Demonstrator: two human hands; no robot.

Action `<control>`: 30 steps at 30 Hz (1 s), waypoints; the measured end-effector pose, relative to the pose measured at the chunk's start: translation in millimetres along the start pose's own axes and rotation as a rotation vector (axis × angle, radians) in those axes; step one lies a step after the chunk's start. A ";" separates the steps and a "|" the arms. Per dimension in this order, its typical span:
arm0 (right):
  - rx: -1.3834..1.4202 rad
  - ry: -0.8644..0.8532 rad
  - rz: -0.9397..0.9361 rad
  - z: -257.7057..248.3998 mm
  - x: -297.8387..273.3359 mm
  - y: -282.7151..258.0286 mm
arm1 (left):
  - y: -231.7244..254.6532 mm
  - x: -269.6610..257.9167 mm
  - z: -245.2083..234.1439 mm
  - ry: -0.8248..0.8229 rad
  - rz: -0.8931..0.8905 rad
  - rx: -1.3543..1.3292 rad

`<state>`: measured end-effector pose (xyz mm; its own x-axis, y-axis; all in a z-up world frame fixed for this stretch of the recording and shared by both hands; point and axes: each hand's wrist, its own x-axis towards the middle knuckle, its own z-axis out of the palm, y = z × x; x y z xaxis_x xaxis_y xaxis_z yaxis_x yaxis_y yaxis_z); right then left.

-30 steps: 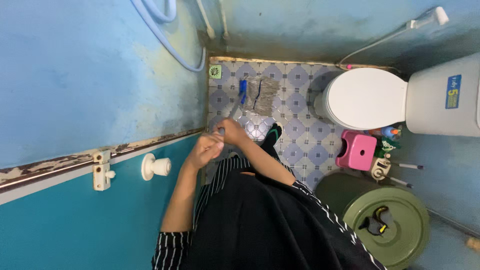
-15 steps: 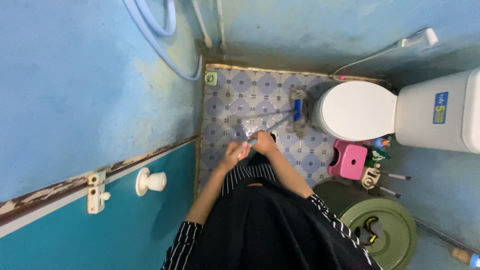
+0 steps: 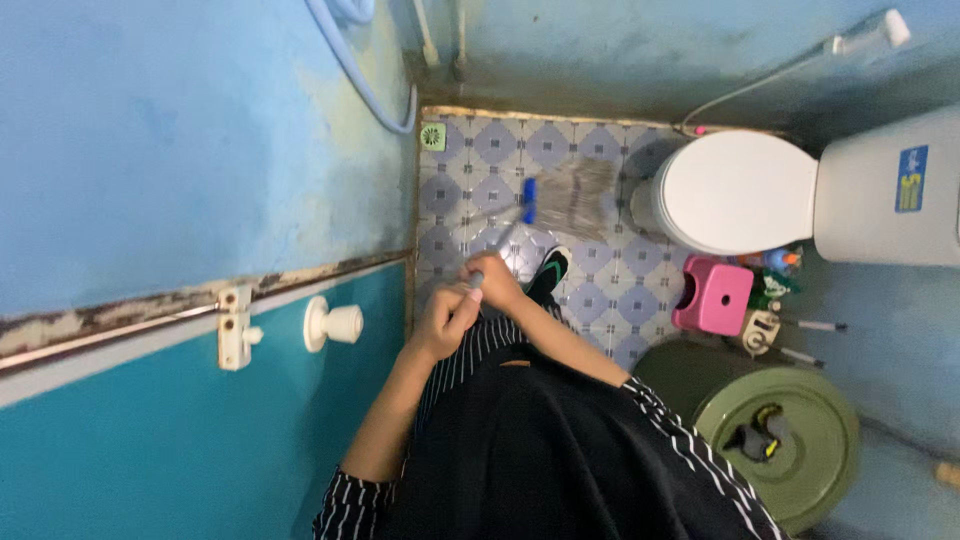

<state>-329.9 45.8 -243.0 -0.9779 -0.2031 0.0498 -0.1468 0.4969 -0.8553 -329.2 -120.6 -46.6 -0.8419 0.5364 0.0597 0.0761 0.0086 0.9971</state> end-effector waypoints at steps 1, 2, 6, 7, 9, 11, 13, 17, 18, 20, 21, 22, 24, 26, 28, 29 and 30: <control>0.082 0.000 -0.082 3.1 -0.8 -13.7 | 14.7 -6.2 -1.3 -0.012 -0.016 0.042; 0.160 -0.001 -0.168 5.5 1.9 -25.3 | 25.6 -10.3 -1.6 -0.022 -0.026 0.085; 0.249 -0.152 -0.027 20.7 4.2 -67.0 | 49.8 -27.5 3.5 -0.080 -0.179 0.320; 0.254 -0.149 -0.036 23.2 2.6 -74.6 | 49.6 -27.8 2.9 -0.129 -0.158 0.326; 0.264 -0.146 -0.054 25.1 -4.4 -86.2 | 47.0 -28.8 2.8 -0.268 -0.087 0.334; 0.258 -0.177 -0.055 25.1 -10.8 -88.1 | 42.6 -33.0 -3.8 -0.451 0.013 0.338; 0.234 -0.227 -0.009 29.2 -25.4 -88.9 | 42.9 -48.2 -4.7 -0.511 0.058 0.251; 0.118 -0.163 0.056 34.4 -61.3 -97.7 | 52.3 -74.6 0.8 -0.573 0.025 0.223; 0.087 -0.096 0.046 34.6 -74.5 -100.6 | 54.4 -80.2 6.6 -0.577 0.083 0.198; 0.068 0.009 0.003 32.4 -98.0 -102.9 | 58.0 -92.3 20.2 -0.587 0.199 0.149; 0.058 0.063 -0.018 30.2 -110.6 -103.7 | 59.3 -98.9 27.1 -0.588 0.176 0.102; 0.049 0.038 0.033 26.4 -125.2 -104.0 | 59.2 -106.1 35.0 -0.589 0.154 0.053; 0.033 -0.009 0.136 18.0 -154.7 -105.1 | 56.0 -119.3 52.3 -0.595 0.146 -0.010; 0.014 0.008 0.211 6.0 -183.8 -100.5 | 47.3 -128.7 68.9 -0.604 0.175 -0.039; -0.017 0.055 0.298 -4.9 -216.6 -89.7 | 32.3 -138.4 92.9 -0.625 0.172 -0.088; -0.039 0.092 0.347 -9.4 -233.9 -81.6 | 22.8 -144.5 107.5 -0.634 0.171 -0.113; -0.058 0.130 0.394 -11.8 -252.9 -71.8 | 11.4 -152.2 125.5 -0.590 0.158 -0.116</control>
<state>-73.8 71.5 -188.1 -0.9709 0.1190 -0.2077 0.2383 0.5624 -0.7918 -133.2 -96.2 -50.3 -0.3860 0.8998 0.2034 0.0890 -0.1831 0.9791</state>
